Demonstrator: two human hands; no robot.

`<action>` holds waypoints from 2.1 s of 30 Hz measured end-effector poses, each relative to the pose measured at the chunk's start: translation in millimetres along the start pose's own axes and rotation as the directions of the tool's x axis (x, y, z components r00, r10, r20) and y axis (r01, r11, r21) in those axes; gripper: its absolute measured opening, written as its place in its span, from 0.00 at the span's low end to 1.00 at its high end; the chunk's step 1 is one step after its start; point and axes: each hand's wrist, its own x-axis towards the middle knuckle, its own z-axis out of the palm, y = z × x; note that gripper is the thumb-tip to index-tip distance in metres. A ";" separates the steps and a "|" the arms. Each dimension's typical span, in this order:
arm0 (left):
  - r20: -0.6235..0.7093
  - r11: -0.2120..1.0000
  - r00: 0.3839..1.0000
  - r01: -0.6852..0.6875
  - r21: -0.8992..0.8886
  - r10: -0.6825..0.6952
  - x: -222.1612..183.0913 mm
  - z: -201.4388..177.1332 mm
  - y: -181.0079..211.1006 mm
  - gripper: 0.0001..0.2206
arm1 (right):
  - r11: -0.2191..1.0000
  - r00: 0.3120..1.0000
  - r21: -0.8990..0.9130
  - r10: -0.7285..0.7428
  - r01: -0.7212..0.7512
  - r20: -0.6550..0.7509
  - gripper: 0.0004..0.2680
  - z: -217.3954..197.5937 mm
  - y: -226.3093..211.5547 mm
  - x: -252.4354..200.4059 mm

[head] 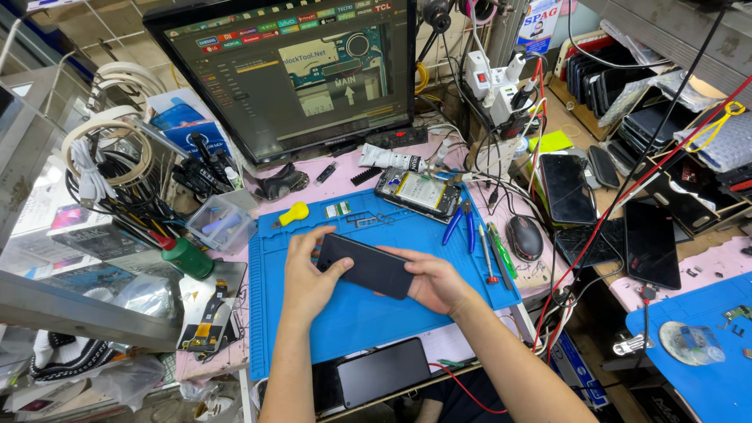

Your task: The person removes the back cover from a smartphone using a prying tool and prys the battery out of the frame.

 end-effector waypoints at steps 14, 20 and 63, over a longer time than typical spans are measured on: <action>0.103 0.645 0.963 0.244 -0.724 -0.249 -13.4 39.3 -29.7 0.29 | 0.985 0.995 0.163 -0.030 0.046 -0.096 0.25 -3.3 -1.2 5.3; 0.041 0.586 0.959 0.206 -0.784 -0.281 -15.7 36.4 -39.1 0.29 | 0.993 0.995 0.074 -0.094 0.095 -0.013 0.27 -13.0 2.0 4.0; -0.248 0.942 0.969 -0.102 -0.321 0.020 -28.4 38.3 -34.1 0.31 | 0.895 0.849 -0.334 -0.406 0.295 -0.338 0.13 -36.9 32.2 9.8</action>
